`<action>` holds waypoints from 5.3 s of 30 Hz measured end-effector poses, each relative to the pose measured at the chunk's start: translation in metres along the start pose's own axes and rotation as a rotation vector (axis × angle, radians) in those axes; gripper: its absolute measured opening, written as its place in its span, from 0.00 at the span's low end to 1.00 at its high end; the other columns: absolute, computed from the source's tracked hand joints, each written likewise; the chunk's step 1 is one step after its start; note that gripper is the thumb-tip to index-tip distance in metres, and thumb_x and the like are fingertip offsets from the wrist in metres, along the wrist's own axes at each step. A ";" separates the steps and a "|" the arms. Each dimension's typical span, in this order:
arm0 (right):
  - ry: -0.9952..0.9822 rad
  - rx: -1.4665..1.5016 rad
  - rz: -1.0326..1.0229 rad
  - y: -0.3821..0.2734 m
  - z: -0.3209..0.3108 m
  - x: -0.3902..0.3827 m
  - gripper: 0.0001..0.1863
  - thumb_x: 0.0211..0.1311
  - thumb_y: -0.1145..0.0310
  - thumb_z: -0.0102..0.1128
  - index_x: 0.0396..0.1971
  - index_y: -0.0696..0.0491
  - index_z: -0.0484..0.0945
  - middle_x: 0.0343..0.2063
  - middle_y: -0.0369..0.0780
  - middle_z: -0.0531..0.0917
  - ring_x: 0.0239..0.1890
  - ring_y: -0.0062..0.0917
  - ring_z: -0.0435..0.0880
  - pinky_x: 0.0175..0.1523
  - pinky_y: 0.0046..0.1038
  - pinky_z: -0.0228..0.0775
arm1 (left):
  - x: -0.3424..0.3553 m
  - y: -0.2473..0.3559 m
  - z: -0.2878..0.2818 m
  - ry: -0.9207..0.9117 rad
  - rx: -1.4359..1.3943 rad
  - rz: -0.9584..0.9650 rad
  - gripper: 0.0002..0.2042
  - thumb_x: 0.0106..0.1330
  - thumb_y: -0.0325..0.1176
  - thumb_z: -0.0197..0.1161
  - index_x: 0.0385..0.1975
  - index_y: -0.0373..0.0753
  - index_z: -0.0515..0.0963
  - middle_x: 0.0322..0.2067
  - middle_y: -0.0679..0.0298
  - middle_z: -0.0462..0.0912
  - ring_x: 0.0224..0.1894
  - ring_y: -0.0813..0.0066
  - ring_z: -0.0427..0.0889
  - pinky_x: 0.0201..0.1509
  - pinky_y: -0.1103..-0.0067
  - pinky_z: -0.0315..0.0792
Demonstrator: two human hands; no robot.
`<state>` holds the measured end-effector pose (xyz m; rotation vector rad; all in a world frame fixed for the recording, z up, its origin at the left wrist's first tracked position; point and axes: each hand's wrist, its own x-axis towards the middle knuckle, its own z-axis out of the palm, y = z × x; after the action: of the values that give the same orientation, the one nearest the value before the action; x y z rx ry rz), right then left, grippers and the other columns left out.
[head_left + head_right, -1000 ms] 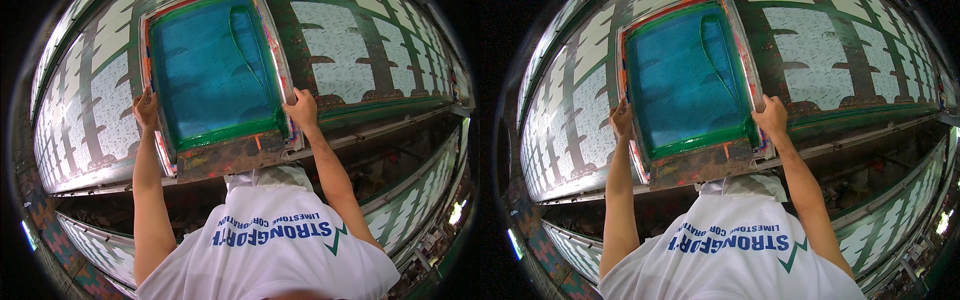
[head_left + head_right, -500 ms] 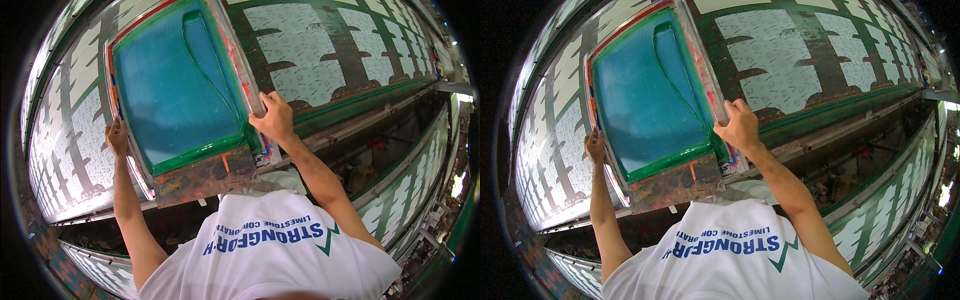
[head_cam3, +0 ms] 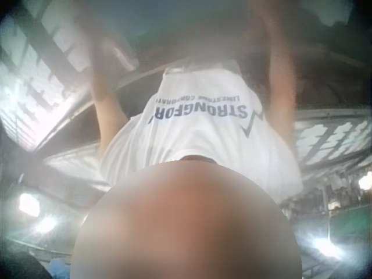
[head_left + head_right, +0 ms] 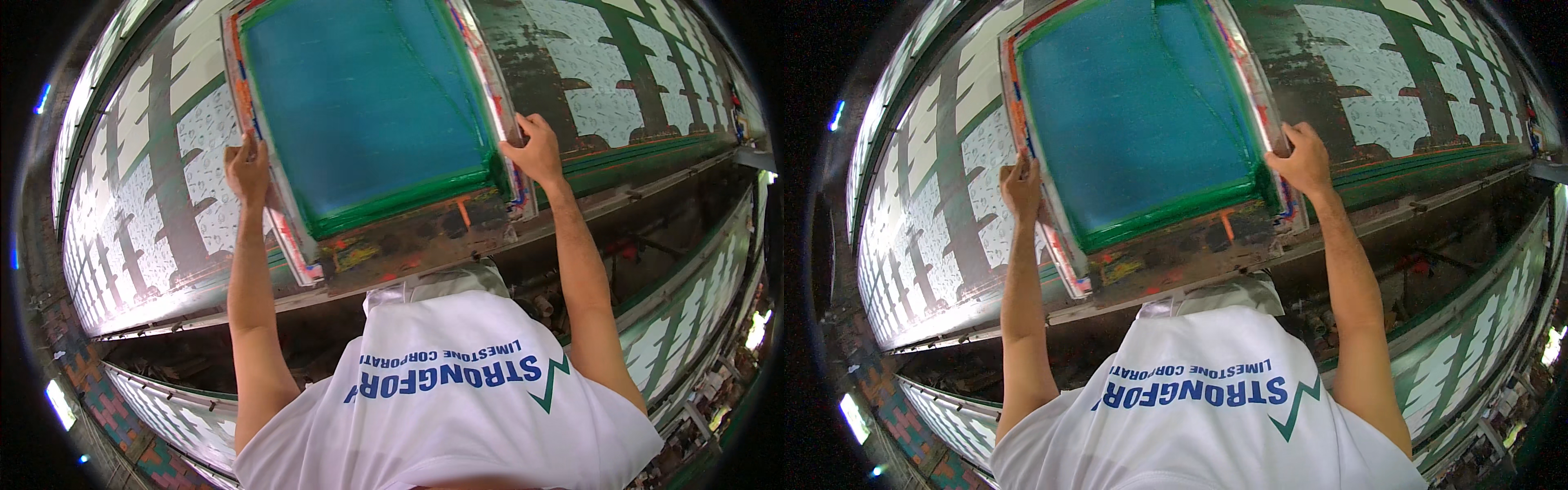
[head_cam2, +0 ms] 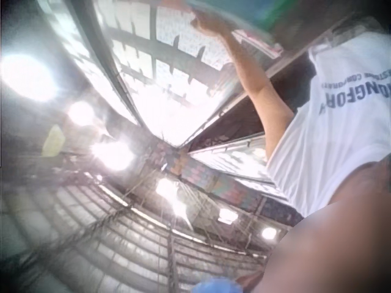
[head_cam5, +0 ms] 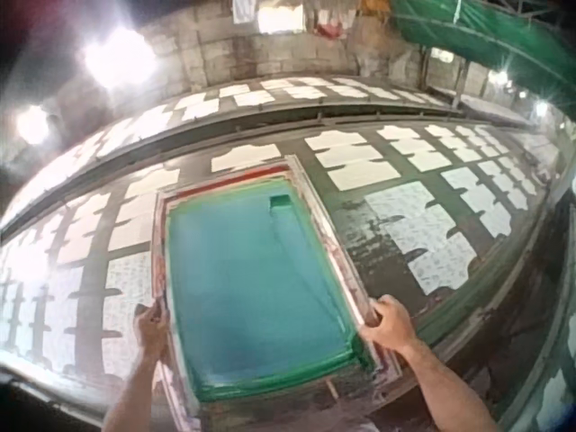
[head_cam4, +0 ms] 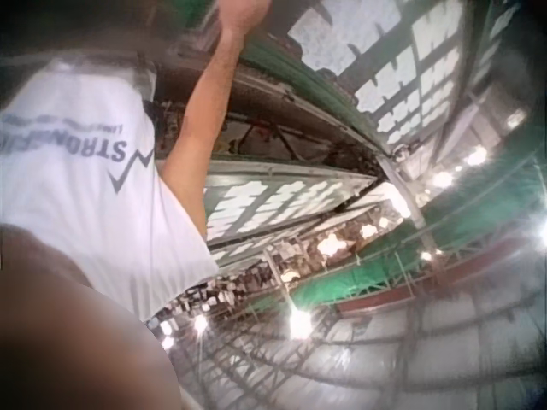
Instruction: The person repeatedly pulls a squeegee across a screen printing frame to spread teal ink over a mesh screen. The person repositions the frame and repeats the squeegee strokes multiple times to maintain even ink coverage.
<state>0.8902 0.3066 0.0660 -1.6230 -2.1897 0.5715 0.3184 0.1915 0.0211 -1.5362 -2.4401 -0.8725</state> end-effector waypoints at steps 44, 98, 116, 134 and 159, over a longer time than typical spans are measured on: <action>-0.578 -0.103 -0.944 -0.048 -0.021 -0.111 0.31 0.57 0.67 0.72 0.62 0.57 0.78 0.59 0.48 0.81 0.62 0.44 0.79 0.68 0.41 0.73 | -0.052 0.115 0.069 0.035 0.013 -0.057 0.20 0.64 0.48 0.73 0.51 0.44 0.87 0.41 0.58 0.80 0.48 0.55 0.83 0.51 0.61 0.78; 0.018 -0.495 -0.615 -0.147 0.075 0.362 0.12 0.58 0.66 0.71 0.42 0.46 0.91 0.39 0.44 0.91 0.44 0.43 0.92 0.48 0.47 0.86 | -0.043 0.136 0.060 0.021 -0.018 -0.176 0.08 0.73 0.35 0.67 0.47 0.42 0.85 0.36 0.58 0.80 0.36 0.56 0.84 0.40 0.64 0.79; -0.067 -0.417 -0.158 -0.125 0.071 0.261 0.08 0.59 0.67 0.67 0.36 0.53 0.89 0.34 0.49 0.91 0.39 0.49 0.91 0.45 0.48 0.84 | -0.043 0.130 0.061 0.016 -0.048 -0.076 0.09 0.73 0.35 0.66 0.48 0.41 0.85 0.38 0.58 0.81 0.40 0.56 0.84 0.43 0.64 0.79; -0.251 -0.269 -0.379 -0.110 0.025 -0.092 0.17 0.56 0.75 0.70 0.47 0.49 0.88 0.41 0.39 0.88 0.49 0.34 0.87 0.52 0.36 0.82 | -0.047 0.117 0.069 0.058 -0.072 -0.085 0.11 0.73 0.40 0.63 0.47 0.44 0.86 0.40 0.58 0.80 0.46 0.55 0.83 0.47 0.61 0.80; -0.499 -0.078 -0.726 -0.038 -0.005 -0.149 0.34 0.58 0.73 0.67 0.67 0.62 0.73 0.69 0.53 0.73 0.70 0.47 0.73 0.74 0.41 0.68 | -0.044 0.124 0.067 -0.025 0.104 -0.126 0.19 0.64 0.45 0.71 0.50 0.42 0.86 0.47 0.57 0.83 0.53 0.55 0.84 0.58 0.63 0.78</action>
<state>0.9034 0.1539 0.0839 -0.6327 -2.9461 0.7098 0.4586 0.2311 -0.0018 -1.3796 -2.5800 -0.7372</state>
